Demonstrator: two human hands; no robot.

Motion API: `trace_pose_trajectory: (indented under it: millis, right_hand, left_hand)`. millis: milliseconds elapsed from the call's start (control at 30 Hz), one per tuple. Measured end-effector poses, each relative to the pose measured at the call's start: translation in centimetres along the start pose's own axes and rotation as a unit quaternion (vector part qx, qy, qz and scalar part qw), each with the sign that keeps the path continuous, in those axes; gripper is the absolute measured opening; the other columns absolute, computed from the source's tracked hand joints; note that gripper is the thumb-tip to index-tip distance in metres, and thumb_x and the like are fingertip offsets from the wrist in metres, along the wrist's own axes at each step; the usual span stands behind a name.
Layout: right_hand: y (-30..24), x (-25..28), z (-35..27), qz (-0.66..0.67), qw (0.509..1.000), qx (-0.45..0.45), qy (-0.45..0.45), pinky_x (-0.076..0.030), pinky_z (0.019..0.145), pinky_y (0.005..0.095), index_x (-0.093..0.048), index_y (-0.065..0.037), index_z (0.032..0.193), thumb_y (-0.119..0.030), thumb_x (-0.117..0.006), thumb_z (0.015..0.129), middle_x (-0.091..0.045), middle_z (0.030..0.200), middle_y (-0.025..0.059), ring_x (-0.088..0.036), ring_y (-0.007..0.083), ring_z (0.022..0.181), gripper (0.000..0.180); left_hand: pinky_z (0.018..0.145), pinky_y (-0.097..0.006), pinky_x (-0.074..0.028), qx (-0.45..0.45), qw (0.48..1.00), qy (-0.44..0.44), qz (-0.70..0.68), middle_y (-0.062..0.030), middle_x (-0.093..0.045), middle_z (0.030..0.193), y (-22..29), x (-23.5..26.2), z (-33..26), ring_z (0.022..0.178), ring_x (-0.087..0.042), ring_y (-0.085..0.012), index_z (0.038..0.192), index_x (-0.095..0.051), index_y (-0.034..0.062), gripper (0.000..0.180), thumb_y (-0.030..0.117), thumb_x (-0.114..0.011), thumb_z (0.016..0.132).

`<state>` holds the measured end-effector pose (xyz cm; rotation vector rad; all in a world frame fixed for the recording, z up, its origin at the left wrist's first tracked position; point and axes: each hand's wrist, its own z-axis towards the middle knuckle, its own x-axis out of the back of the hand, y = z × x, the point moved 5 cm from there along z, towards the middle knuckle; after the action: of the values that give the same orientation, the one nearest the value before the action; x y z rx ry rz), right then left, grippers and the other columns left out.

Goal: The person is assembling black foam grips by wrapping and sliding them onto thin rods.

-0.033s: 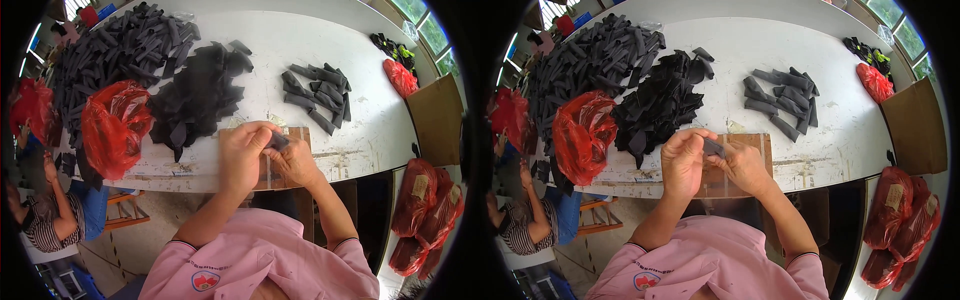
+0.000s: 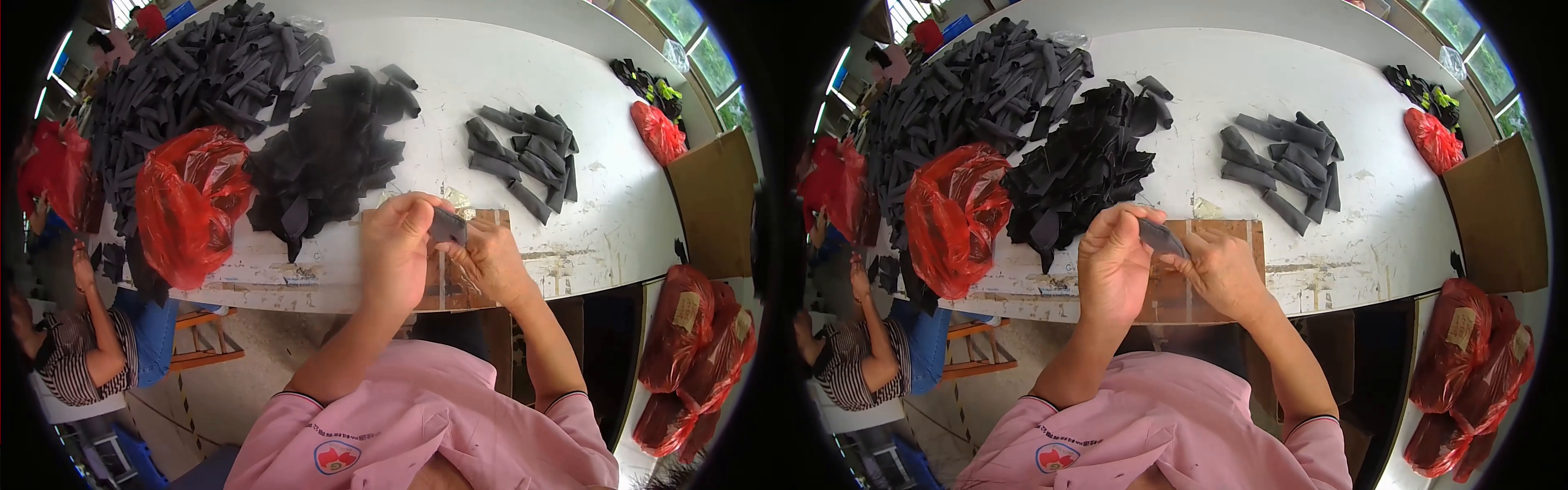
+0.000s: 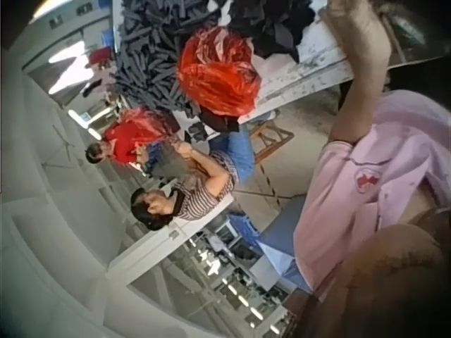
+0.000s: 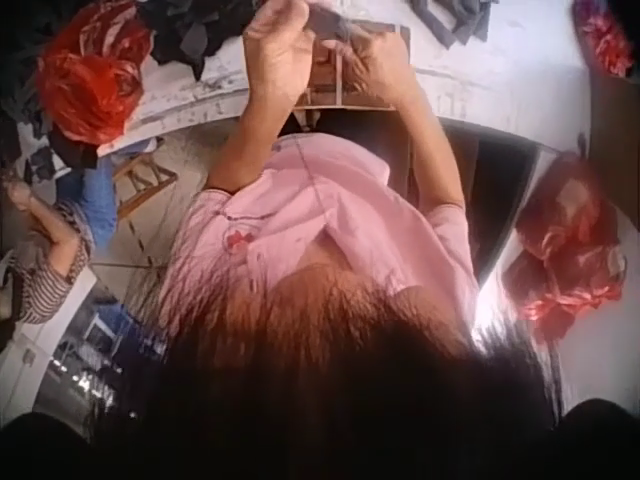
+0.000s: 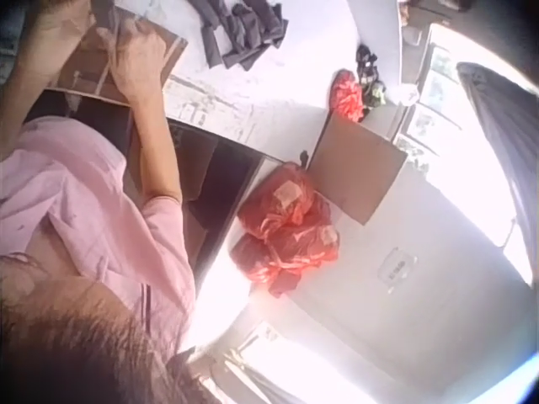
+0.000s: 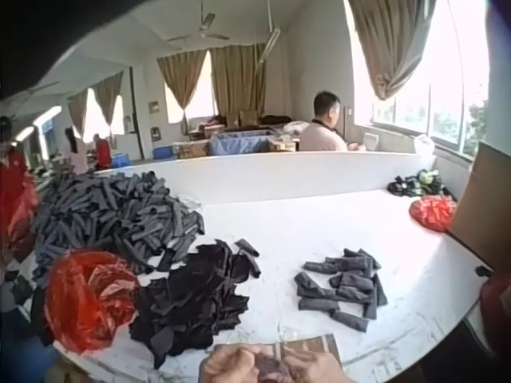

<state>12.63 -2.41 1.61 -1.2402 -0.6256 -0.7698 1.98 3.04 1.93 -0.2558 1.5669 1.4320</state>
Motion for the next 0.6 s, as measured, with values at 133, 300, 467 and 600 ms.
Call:
trace_pose_trajectory:
  millis: [133, 300, 467, 600]
  right_hand:
    - [-0.2, -0.5, -0.1, -0.04, 0.999, 0.003, 0.004, -0.041, 0.049, 0.0392, -0.055, -0.006, 0.07, -0.027, -0.054, 0.08, -0.053, 0.058, 0.0117, -0.053, 0.0312, 0.054, 0.023]
    - [0.3, -0.4, 0.0, -0.087, 0.995, 0.018, -0.041, -0.039, 0.044, 0.0376, -0.057, -0.005, 0.068, -0.028, -0.055, 0.081, -0.051, 0.053, 0.0141, -0.051, 0.0332, 0.05, 0.026]
    - [3.2, 7.2, 4.7, 0.38, 0.902, -0.137, 0.154, -0.032, 0.047, 0.0202, -0.054, -0.001, 0.069, -0.053, -0.035, 0.085, -0.048, 0.05, 0.0039, -0.038, 0.0088, 0.042, 0.058]
    - [4.7, 3.4, -0.2, 0.249, 0.904, -0.228, 0.261, -0.033, 0.043, 0.0217, -0.053, 0.0, 0.07, -0.049, -0.042, 0.085, -0.045, 0.051, 0.0022, -0.04, 0.0085, 0.046, 0.053]
  left_hand:
    - [0.079, -0.027, -0.039, 0.0, 0.998, 0.047, 0.051, -0.0064, -0.059, 0.085, 0.0, 1.6, -0.3, 0.082, -0.052, -0.0126, 0.087, -0.058, 0.0032, 0.012, 0.013, -0.054, 0.083]
    - [0.074, -0.022, -0.037, -0.098, 0.951, 0.145, 0.254, -0.0046, -0.058, 0.089, 0.9, 4.0, -0.8, 0.079, -0.048, -0.0066, 0.089, -0.057, 0.0011, 0.01, 0.008, -0.053, 0.083]
    - [0.079, -0.038, -0.035, -0.264, 0.474, 0.345, 0.766, -0.0139, -0.046, 0.105, 6.8, 12.3, -3.4, 0.098, -0.041, -0.0283, 0.103, -0.048, -0.0005, 0.036, 0.01, -0.061, 0.071]
    - [0.077, -0.035, -0.037, -0.151, 0.526, 0.299, 0.782, -0.011, -0.054, 0.082, 7.9, 17.4, -3.0, 0.088, -0.047, -0.0253, 0.076, -0.057, -0.0013, 0.012, 0.008, -0.062, 0.07]
